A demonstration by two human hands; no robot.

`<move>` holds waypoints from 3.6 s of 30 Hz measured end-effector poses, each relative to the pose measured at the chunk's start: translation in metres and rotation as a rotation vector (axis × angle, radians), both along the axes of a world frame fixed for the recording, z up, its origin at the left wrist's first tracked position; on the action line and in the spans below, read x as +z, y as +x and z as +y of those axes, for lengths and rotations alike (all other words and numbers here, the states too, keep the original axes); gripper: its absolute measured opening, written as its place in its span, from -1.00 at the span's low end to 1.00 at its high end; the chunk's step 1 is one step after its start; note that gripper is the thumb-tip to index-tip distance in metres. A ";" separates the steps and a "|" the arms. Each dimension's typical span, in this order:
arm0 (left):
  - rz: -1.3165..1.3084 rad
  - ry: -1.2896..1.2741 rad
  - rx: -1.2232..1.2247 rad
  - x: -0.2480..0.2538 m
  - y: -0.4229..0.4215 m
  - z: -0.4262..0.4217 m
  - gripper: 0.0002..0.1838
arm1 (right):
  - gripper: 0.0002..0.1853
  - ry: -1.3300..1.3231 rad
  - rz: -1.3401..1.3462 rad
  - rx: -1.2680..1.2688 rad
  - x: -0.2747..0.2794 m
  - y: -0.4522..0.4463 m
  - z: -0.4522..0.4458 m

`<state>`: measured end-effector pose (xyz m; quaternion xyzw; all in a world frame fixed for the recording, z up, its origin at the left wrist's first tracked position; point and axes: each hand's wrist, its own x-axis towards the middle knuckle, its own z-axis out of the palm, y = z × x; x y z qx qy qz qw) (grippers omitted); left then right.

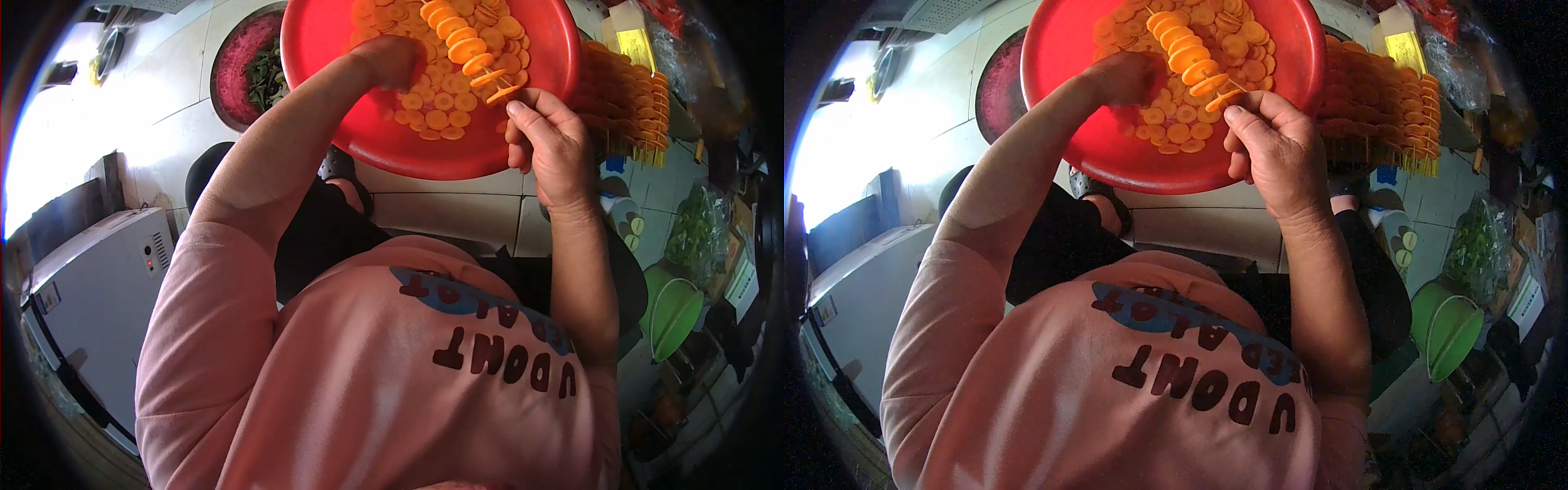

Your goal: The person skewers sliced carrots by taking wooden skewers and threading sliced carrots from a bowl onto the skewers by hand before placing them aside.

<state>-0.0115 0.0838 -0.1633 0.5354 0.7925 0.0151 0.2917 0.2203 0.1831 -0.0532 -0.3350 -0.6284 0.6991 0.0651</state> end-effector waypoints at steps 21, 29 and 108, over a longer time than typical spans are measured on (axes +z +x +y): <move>-0.978 0.513 0.837 0.027 -0.020 0.003 -0.78 | -0.77 0.047 -0.044 0.084 0.000 0.000 -0.001; -0.973 0.527 0.846 0.023 -0.022 0.004 -0.77 | -0.76 0.068 -0.066 0.102 -0.001 0.000 -0.001; -0.559 0.306 0.628 0.006 -0.001 0.015 -0.77 | -0.77 0.402 -0.211 0.325 -0.018 -0.007 -0.018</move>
